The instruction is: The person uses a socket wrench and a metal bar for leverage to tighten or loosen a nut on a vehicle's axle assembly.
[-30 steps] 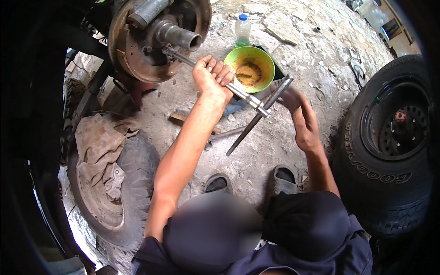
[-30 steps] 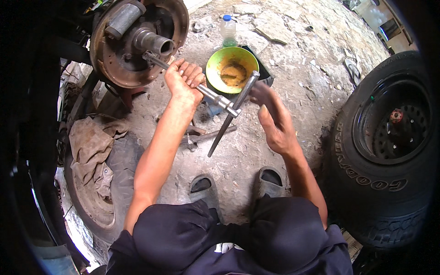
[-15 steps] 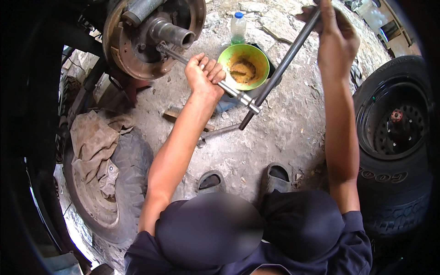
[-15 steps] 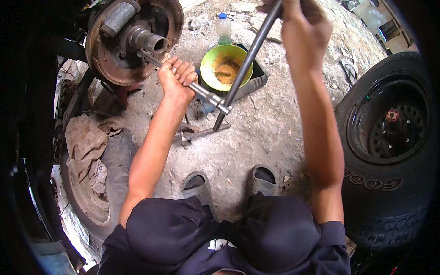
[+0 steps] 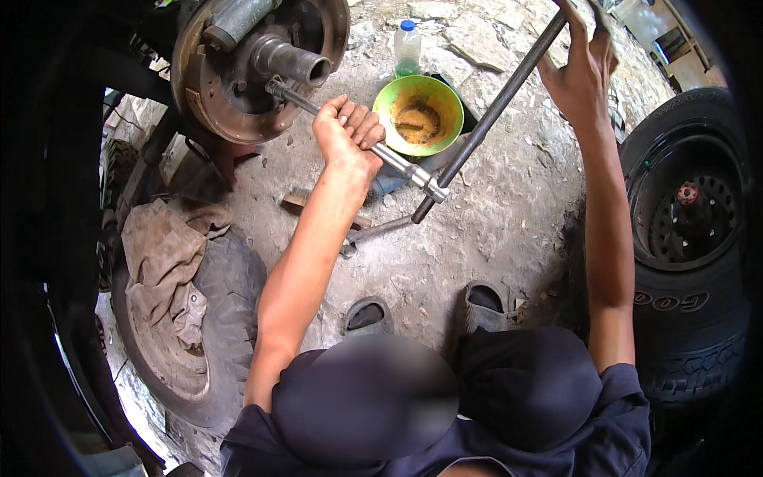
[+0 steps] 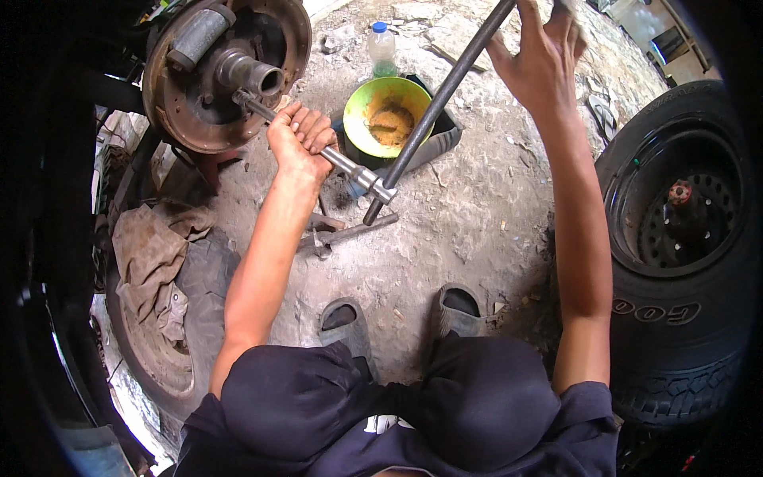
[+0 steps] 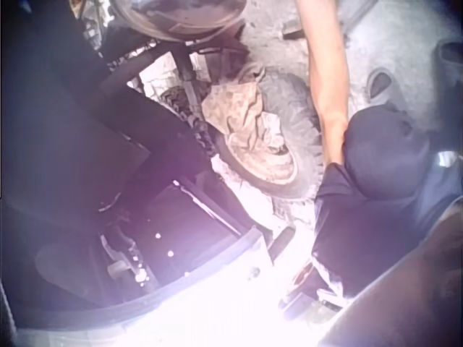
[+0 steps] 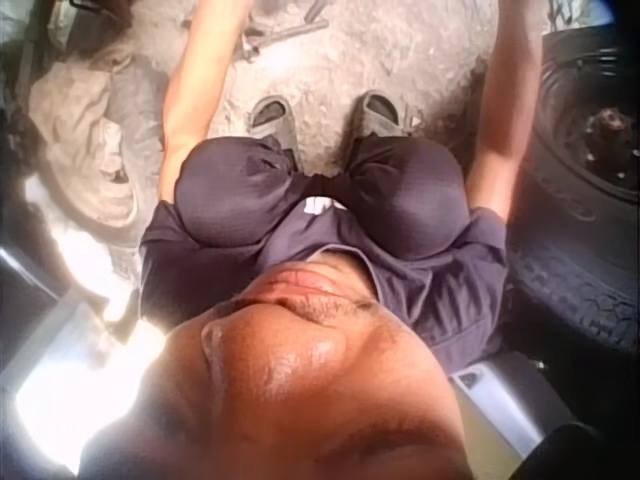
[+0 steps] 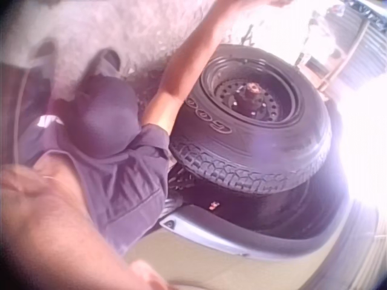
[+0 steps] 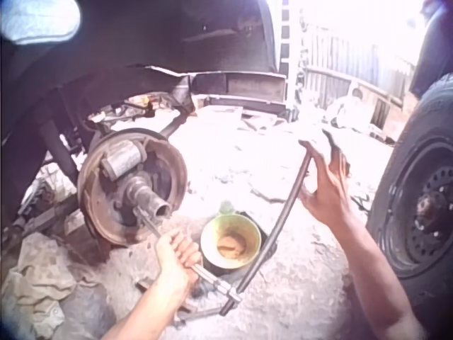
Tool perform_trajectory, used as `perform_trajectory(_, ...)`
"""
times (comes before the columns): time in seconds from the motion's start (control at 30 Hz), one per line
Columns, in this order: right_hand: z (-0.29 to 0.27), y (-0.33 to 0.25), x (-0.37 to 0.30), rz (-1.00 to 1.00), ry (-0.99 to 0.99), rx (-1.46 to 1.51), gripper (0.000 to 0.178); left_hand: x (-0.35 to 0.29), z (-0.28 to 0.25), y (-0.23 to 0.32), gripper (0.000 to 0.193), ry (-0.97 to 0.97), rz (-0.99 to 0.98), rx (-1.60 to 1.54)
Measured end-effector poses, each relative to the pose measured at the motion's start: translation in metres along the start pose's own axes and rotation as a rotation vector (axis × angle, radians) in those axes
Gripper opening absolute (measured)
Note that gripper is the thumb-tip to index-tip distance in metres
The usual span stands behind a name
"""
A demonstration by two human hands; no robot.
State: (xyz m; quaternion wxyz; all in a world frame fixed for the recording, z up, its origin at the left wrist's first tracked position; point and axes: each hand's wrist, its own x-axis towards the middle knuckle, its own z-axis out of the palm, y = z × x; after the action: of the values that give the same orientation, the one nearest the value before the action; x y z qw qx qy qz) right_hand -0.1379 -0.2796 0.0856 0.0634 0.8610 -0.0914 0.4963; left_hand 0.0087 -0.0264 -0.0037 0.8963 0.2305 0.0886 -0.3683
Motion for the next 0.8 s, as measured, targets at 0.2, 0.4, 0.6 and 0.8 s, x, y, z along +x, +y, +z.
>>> perform_trajectory(0.2, 0.035, -0.005, 0.041, -0.291, 0.354, 0.148, 0.034, 0.002, 0.002, -0.002, 0.042, -0.089, -0.035, -0.034)
perform_trajectory(0.4, 0.093, 0.031, 0.012, -0.283, 0.306, 0.219, 0.045, -0.003, 0.007, -0.001, 0.045, -0.132, -0.011, -0.192)
perform_trajectory(0.6, 0.133, -0.079, -0.260, 0.503, -0.524, 0.661, 0.038, -0.006, 0.006, -0.001, 0.047, -0.164, -0.053, -0.252)
perform_trajectory(0.8, 0.019, -0.284, -0.273, 1.018, -1.396, 1.583, 0.044, -0.005, 0.010, 0.004, 0.043, -0.084, 0.043, -0.160)
